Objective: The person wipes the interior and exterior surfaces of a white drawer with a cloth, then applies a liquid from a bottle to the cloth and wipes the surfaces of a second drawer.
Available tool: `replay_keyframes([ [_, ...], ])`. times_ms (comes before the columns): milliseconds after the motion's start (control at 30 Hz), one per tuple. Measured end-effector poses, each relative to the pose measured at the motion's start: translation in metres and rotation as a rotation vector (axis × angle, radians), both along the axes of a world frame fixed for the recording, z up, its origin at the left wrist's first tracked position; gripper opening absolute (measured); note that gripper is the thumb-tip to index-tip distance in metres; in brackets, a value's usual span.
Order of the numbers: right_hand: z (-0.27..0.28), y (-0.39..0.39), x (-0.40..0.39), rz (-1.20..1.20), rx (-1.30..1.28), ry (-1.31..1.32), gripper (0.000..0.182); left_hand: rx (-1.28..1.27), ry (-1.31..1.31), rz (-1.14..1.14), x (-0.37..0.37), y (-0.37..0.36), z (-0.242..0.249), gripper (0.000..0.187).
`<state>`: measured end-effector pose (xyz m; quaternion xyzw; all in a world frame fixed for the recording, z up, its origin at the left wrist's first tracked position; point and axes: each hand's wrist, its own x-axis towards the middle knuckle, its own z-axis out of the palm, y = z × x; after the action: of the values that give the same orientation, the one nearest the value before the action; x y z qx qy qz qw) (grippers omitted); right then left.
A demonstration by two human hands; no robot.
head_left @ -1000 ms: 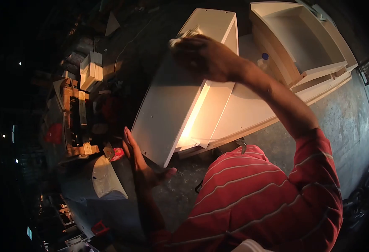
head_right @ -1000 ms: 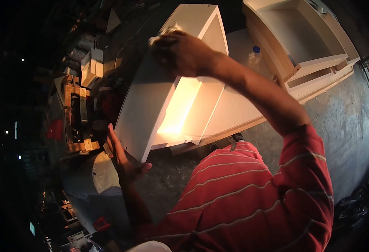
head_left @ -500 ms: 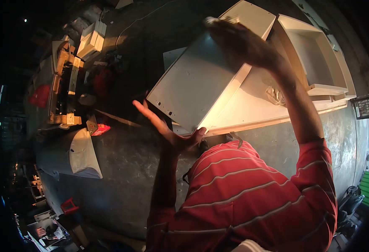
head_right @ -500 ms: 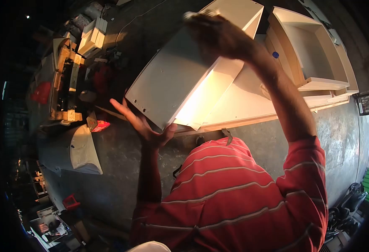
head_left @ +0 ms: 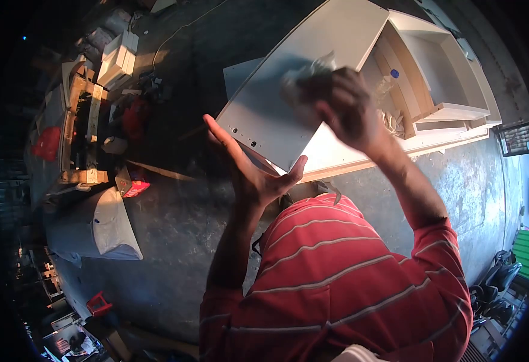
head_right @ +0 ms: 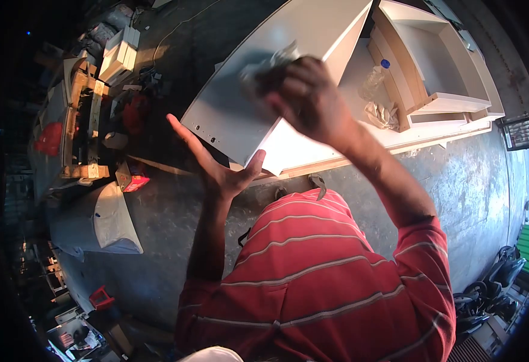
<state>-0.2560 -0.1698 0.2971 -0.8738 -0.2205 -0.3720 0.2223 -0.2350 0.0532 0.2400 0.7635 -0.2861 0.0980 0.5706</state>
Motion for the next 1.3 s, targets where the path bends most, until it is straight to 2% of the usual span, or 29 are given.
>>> replay_keyframes([
  [33, -0.002, 0.017, -0.013, 0.097, -0.015, 0.015, 0.013, -0.004, -0.020, 0.072, 0.002, -0.004, -0.005, 0.148],
  [67, -0.005, 0.036, -0.026, 0.152, 0.096, -0.068, 0.013, -0.004, -0.022, 0.069, 0.003, -0.006, -0.006, 0.148],
  [133, 0.005, 0.039, -0.035, 0.114, 0.036, -0.022, 0.014, -0.185, -0.038, -0.028, 0.003, -0.008, -0.008, 0.148],
  [167, 0.003, 0.029, -0.027, 0.003, -0.037, -0.093, 0.014, -0.108, -0.050, 0.072, 0.002, -0.011, -0.007, 0.146],
  [200, 0.001, 0.011, -0.015, -0.106, -0.113, -0.164, 0.014, -0.107, -0.048, 0.063, 0.003, -0.010, -0.006, 0.146],
  [233, 0.008, -0.003, -0.014, -0.196, 0.004, -0.059, 0.014, -0.033, -0.093, 0.088, 0.006, -0.007, -0.005, 0.146],
  [300, 0.009, 0.004, -0.017, -0.129, 0.078, -0.011, 0.014, 0.072, -0.140, 0.124, 0.006, -0.004, -0.004, 0.143],
  [367, 0.013, 0.038, -0.035, 0.037, 0.097, 0.050, 0.014, 0.013, -0.152, 0.075, 0.009, -0.002, -0.006, 0.142],
  [400, 0.020, 0.049, -0.042, 0.046, 0.075, 0.074, 0.013, -0.046, -0.161, 0.030, 0.009, -0.003, -0.004, 0.140],
  [433, 0.016, 0.041, -0.036, 0.049, 0.056, 0.049, 0.012, -0.122, 0.022, 0.025, 0.001, -0.009, 0.009, 0.139],
  [467, 0.011, 0.027, -0.025, 0.054, 0.038, 0.027, 0.012, -0.119, 0.024, 0.017, 0.002, -0.007, 0.007, 0.139],
  [533, 0.014, 0.001, -0.012, -0.100, -0.004, 0.045, 0.011, 0.016, -0.031, 0.091, 0.006, -0.005, 0.000, 0.141],
  [600, 0.009, 0.015, -0.012, -0.057, -0.037, -0.044, 0.010, 0.001, -0.039, 0.098, 0.008, -0.005, 0.001, 0.140],
  [667, 0.012, 0.050, -0.032, 0.112, -0.010, -0.016, 0.011, 0.149, -0.309, 0.139, 0.014, 0.001, -0.002, 0.137],
  [733, 0.008, 0.046, -0.025, 0.093, 0.031, -0.047, 0.010, 0.116, -0.316, 0.141, 0.014, 0.000, -0.005, 0.135],
  [800, 0.005, 0.011, -0.007, -0.065, -0.108, -0.113, 0.009, -0.009, -0.141, 0.088, 0.014, -0.003, -0.003, 0.135],
  [867, 0.003, 0.008, -0.005, -0.157, -0.069, -0.075, 0.008, 0.014, -0.145, 0.111, 0.014, -0.002, -0.002, 0.134],
  [933, 0.004, 0.047, -0.022, -0.035, -0.083, -0.099, 0.006, 0.079, -0.294, 0.162, 0.018, -0.002, -0.007, 0.133],
  [967, 0.007, 0.059, -0.032, 0.032, -0.085, -0.088, 0.008, 0.240, -0.519, 0.242, 0.018, 0.003, -0.001, 0.132],
  [1000, 0.008, 0.060, -0.029, 0.090, -0.084, -0.105, 0.010, 0.242, -0.522, 0.254, 0.017, 0.001, -0.001, 0.132],
  [1067, 0.008, 0.039, -0.018, 0.015, -0.083, -0.047, 0.007, 0.014, -0.171, 0.075, 0.014, -0.002, -0.003, 0.126],
  [1133, 0.008, 0.007, 0.002, -0.073, -0.030, -0.083, 0.005, 0.042, -0.148, 0.086, 0.011, 0.000, 0.004, 0.124],
  [1200, 0.004, 0.016, -0.003, -0.055, -0.066, -0.103, 0.008, 0.028, -0.174, 0.062, 0.014, -0.002, 0.000, 0.122],
  [1233, 0.001, 0.034, -0.013, -0.035, -0.085, -0.134, 0.011, -0.159, -0.033, 0.032, 0.011, -0.012, 0.004, 0.126],
  [1267, 0.002, 0.052, -0.023, 0.018, -0.057, -0.138, 0.015, 0.133, -0.376, 0.204, 0.017, -0.001, -0.002, 0.124],
  [1300, 0.001, 0.056, -0.026, 0.044, -0.027, -0.099, 0.016, 0.127, -0.371, 0.210, 0.017, -0.001, -0.003, 0.123],
])
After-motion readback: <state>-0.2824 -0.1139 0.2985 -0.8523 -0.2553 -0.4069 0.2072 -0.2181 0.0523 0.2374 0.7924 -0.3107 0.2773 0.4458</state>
